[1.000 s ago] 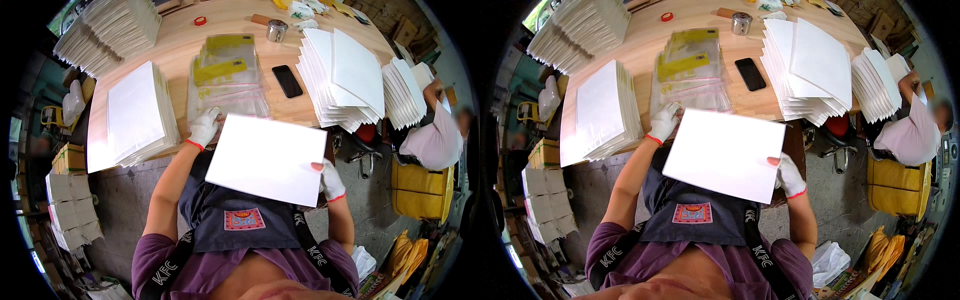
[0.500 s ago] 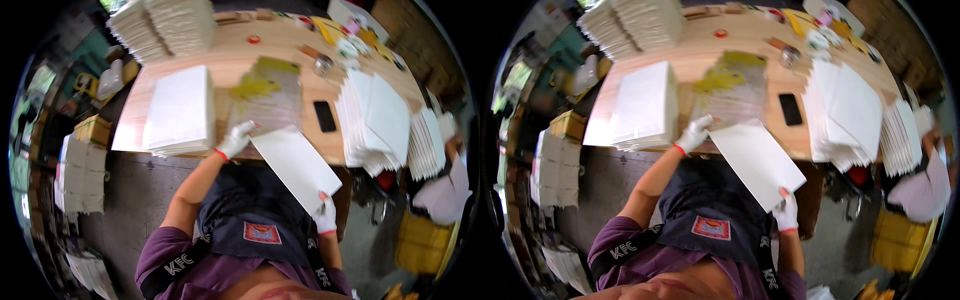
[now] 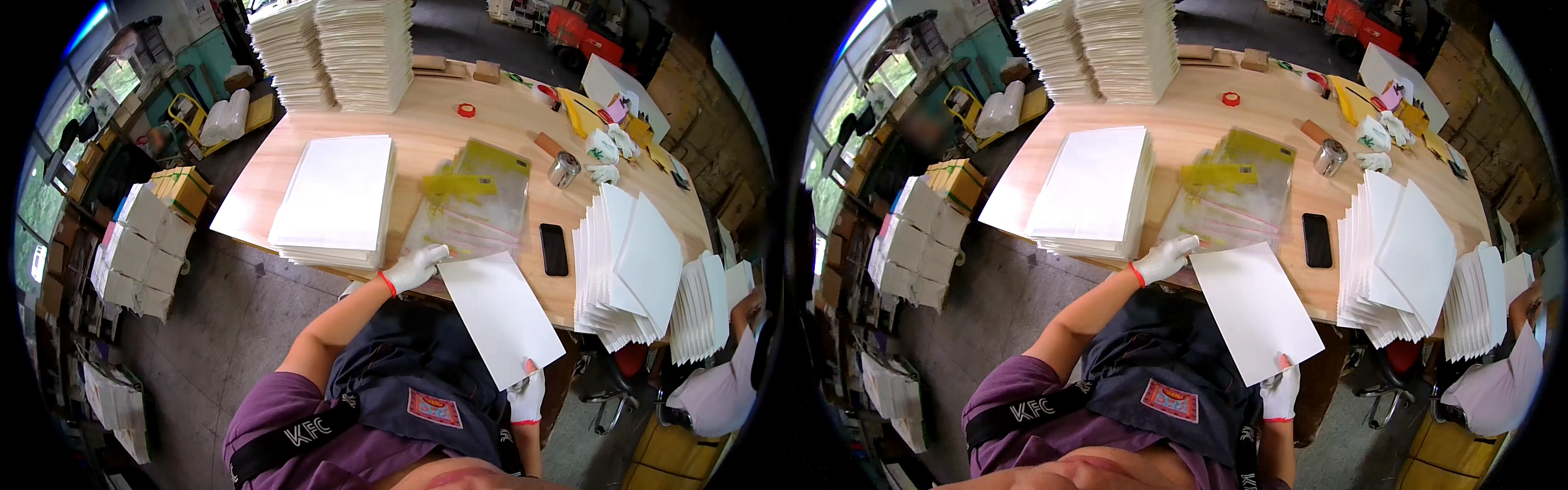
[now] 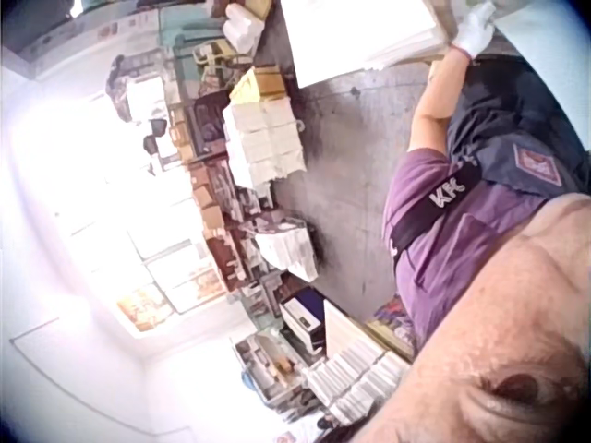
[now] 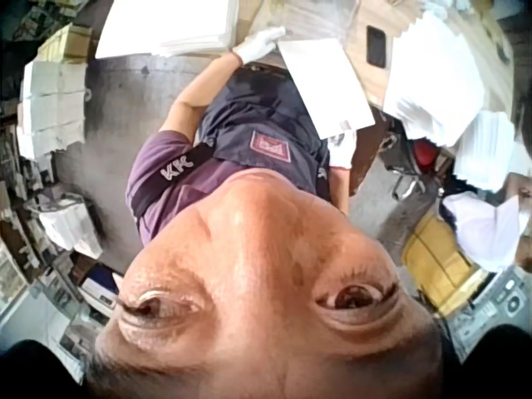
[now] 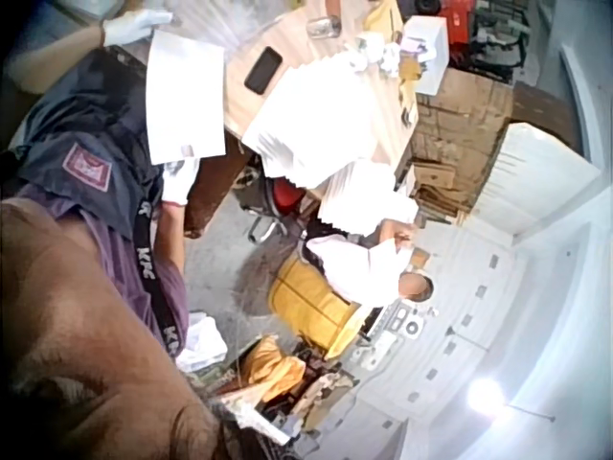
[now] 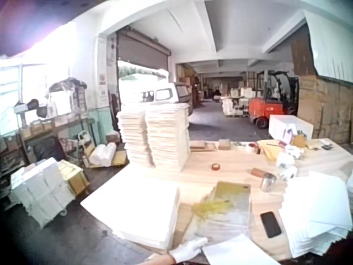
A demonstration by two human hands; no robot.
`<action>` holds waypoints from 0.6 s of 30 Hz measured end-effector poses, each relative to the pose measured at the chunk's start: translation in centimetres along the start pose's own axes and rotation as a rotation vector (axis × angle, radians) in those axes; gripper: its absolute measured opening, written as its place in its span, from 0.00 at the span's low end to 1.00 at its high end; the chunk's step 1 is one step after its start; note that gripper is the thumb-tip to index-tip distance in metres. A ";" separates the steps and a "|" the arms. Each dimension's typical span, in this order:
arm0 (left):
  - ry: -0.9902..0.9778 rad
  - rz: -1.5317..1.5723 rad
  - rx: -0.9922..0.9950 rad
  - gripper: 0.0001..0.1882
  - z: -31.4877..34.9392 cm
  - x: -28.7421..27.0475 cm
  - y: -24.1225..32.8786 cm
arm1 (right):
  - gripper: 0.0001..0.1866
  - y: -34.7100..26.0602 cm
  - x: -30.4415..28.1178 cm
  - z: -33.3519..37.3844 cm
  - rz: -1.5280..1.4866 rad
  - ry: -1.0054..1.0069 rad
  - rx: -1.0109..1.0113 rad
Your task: The person repeatedly picks up white sheets of paper from a stack on the table and inserts them into clear plastic sleeves. They then place the filled sleeves onto a growing pile on the table.
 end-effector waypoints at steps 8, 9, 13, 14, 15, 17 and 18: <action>0.083 -0.158 -0.146 0.25 0.4 1.6 1.1 | 0.16 0.3 1.7 0.5 0.061 0.010 0.001; 0.159 -0.147 -0.074 0.27 0.6 2.8 0.4 | 0.16 0.2 2.5 0.9 0.048 0.012 -0.006; 0.766 0.564 -0.006 0.31 1.8 7.7 0.2 | 0.12 0.4 4.0 2.4 0.272 -0.034 -0.033; 0.855 0.877 -0.112 0.31 1.5 9.6 -0.6 | 0.10 0.8 4.2 2.7 0.123 0.002 0.045; 0.920 1.006 -0.113 0.29 0.3 12.3 -2.5 | 0.09 1.2 4.7 3.2 -0.025 0.057 0.116; 0.764 1.394 -0.147 0.26 -2.1 17.1 -3.2 | 0.09 1.7 4.3 3.7 -0.002 0.029 0.166; 0.646 1.569 -0.169 0.24 -3.0 18.3 -2.8 | 0.09 1.6 4.6 3.8 0.008 0.007 0.184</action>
Point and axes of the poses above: each hand's wrist, its own z-axis away from the middle knuckle, its own x-axis out of the palm, y = z × x, the point moved 4 cm from there along -z, towards the middle knuckle, and after that the axes turned 10 degrees about -y, right-handed, at the moved point
